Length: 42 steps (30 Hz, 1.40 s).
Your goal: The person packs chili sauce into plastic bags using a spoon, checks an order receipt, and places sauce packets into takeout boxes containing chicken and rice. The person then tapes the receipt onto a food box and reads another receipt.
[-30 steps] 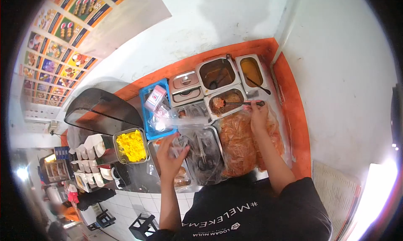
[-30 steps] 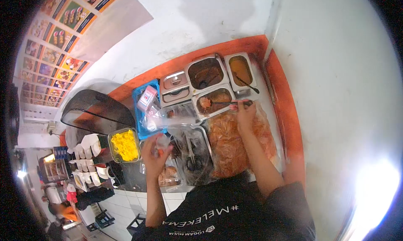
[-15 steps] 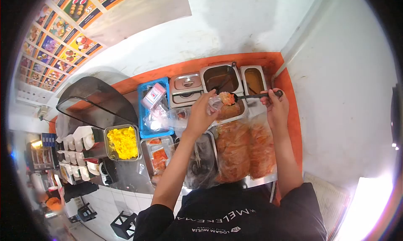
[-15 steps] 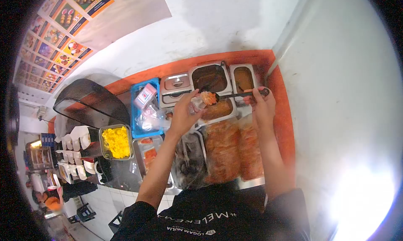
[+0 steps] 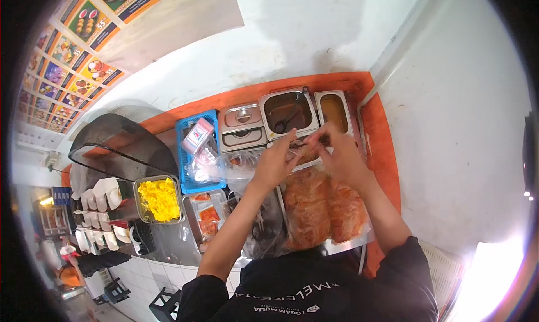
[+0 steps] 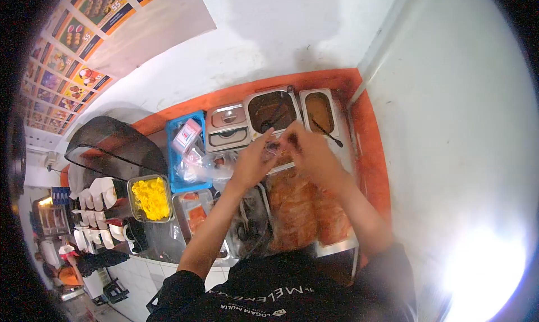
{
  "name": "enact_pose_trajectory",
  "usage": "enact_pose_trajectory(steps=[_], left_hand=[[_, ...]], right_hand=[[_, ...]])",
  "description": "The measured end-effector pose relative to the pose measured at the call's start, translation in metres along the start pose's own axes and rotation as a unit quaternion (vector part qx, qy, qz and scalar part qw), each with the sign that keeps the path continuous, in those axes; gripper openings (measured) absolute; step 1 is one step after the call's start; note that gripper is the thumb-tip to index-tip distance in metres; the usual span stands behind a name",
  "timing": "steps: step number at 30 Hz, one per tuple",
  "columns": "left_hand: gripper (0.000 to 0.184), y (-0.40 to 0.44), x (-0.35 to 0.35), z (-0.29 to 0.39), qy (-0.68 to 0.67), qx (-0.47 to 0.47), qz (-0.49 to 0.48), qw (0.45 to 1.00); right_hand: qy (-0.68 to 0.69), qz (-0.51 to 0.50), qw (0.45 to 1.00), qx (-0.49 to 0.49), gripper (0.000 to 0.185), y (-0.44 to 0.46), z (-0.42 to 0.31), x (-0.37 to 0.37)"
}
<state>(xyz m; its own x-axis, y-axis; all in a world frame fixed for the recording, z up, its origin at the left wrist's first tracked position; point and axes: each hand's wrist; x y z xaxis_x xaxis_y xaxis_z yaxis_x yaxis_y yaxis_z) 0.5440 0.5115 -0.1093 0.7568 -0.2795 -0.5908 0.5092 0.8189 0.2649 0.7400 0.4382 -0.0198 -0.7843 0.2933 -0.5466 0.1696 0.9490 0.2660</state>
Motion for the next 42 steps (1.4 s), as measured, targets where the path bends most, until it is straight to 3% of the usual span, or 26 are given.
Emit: enact_pose_trajectory(steps=[3,5,8,11,13,16,18,21,23,26,29,31,33,35,38,42], left_hand=[[0.073,0.004,-0.002,0.0,-0.02,0.023,0.048,0.998],[0.074,0.007,-0.005,-0.001,-0.035,0.045,0.055,0.997],[0.074,0.005,-0.002,0.006,-0.055,-0.004,0.032,0.998],[0.07,0.002,0.01,-0.007,-0.031,0.063,0.056,0.996],[0.08,-0.005,0.031,-0.027,-0.148,-0.017,0.032,0.988],[0.075,0.0,0.026,0.012,-0.209,-0.068,0.022,0.975],[0.076,0.002,0.035,-0.022,-0.05,0.035,0.031,0.998],[0.078,-0.003,0.032,0.005,-0.045,-0.009,0.042,0.998],[0.081,-0.005,0.036,-0.014,-0.089,0.003,0.069,0.994],[0.083,-0.008,0.03,-0.02,-0.071,0.04,0.083,0.993],[0.079,-0.019,0.007,-0.012,-0.068,0.027,0.056,0.996],[0.078,-0.026,-0.013,-0.002,-0.083,0.017,0.048,0.995],[0.078,-0.036,-0.027,0.039,-0.103,0.03,0.048,0.993],[0.079,-0.051,-0.049,0.077,-0.13,0.05,0.033,0.99],[0.079,-0.069,-0.073,0.097,-0.186,0.079,0.007,0.979],[0.081,-0.106,-0.106,0.113,-0.146,0.094,0.086,0.981]], right_hand=[[-0.057,-0.057,0.989,-0.127,0.013,-0.013,-0.007,-0.006],[-0.041,-0.036,0.995,-0.086,0.012,-0.02,-0.018,-0.014],[0.019,0.011,1.0,-0.007,0.01,-0.041,-0.016,-0.011],[0.011,0.049,0.998,0.036,0.018,-0.055,-0.019,-0.019],[0.124,0.006,0.985,0.116,0.032,-0.061,-0.019,-0.038],[0.103,0.163,0.975,0.112,0.022,-0.074,0.012,-0.008],[0.161,0.253,0.944,0.14,0.019,-0.078,0.004,-0.006],[0.239,0.342,0.891,0.178,0.022,-0.079,0.012,0.003],[0.274,0.403,0.854,0.18,0.021,-0.081,0.042,0.018],[0.164,0.364,0.902,0.167,0.021,-0.084,0.103,0.05],[0.063,0.132,0.983,0.114,0.031,-0.086,0.131,0.065],[-0.089,0.223,0.967,-0.083,0.041,-0.089,0.118,0.06],[-0.048,0.249,0.954,-0.162,0.049,-0.085,0.086,0.056],[0.155,0.185,0.964,-0.114,0.051,-0.088,0.048,0.059],[0.36,0.026,0.932,0.012,0.046,-0.098,-0.018,0.027],[0.297,0.015,0.955,0.018,0.033,-0.113,-0.051,0.028]])
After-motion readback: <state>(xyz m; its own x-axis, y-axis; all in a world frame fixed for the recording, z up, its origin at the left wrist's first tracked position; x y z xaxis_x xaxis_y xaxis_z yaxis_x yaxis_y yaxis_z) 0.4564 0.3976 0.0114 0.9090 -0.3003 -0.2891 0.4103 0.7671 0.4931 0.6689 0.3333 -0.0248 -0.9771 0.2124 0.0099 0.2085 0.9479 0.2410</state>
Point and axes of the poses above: each hand's wrist, its own y-axis towards the middle knuckle, its own x-axis out of the palm, z = x × y, and after that the axes turned 10 degrees about z, right-handed
